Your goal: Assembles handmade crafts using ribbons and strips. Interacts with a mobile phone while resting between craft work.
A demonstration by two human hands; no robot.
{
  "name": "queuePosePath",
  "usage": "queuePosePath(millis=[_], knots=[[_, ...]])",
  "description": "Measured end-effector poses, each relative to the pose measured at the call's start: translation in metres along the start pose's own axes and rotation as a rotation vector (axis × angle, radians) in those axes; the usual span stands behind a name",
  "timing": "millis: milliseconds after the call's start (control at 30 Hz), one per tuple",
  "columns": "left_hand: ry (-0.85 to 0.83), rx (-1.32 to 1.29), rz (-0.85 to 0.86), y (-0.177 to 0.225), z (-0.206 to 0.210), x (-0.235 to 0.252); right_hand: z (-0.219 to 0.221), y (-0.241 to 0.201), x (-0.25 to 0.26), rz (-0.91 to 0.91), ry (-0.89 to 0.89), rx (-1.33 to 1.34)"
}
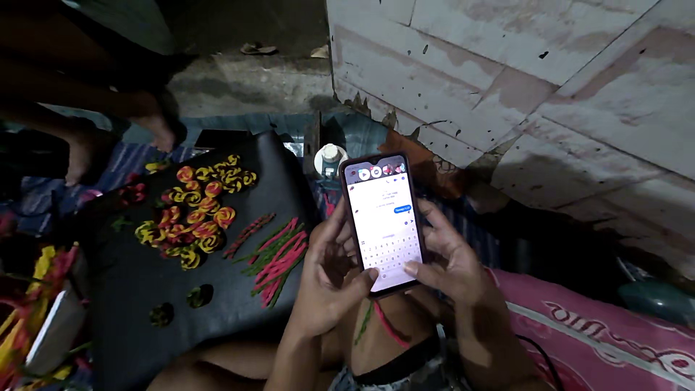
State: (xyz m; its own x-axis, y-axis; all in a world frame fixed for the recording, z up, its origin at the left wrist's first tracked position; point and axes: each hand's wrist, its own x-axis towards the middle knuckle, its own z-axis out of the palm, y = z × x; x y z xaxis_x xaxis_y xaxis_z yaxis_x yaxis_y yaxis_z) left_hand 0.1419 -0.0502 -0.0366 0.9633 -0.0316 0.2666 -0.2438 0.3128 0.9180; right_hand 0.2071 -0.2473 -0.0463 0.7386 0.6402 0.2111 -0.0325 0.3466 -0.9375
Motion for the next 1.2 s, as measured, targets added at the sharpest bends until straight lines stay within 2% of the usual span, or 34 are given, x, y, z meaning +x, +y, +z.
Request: queuePosePath(millis=[333,1200], knots=[[0.014,-0.027,0.026,0.0,-0.003,-0.002,-0.003,0.009,0.003,-0.08,-0.127,0.01],[0.01,-0.056,0.027,0.001,-0.005,-0.005,-0.004,0.008,0.003,-0.101,-0.183,0.011]])
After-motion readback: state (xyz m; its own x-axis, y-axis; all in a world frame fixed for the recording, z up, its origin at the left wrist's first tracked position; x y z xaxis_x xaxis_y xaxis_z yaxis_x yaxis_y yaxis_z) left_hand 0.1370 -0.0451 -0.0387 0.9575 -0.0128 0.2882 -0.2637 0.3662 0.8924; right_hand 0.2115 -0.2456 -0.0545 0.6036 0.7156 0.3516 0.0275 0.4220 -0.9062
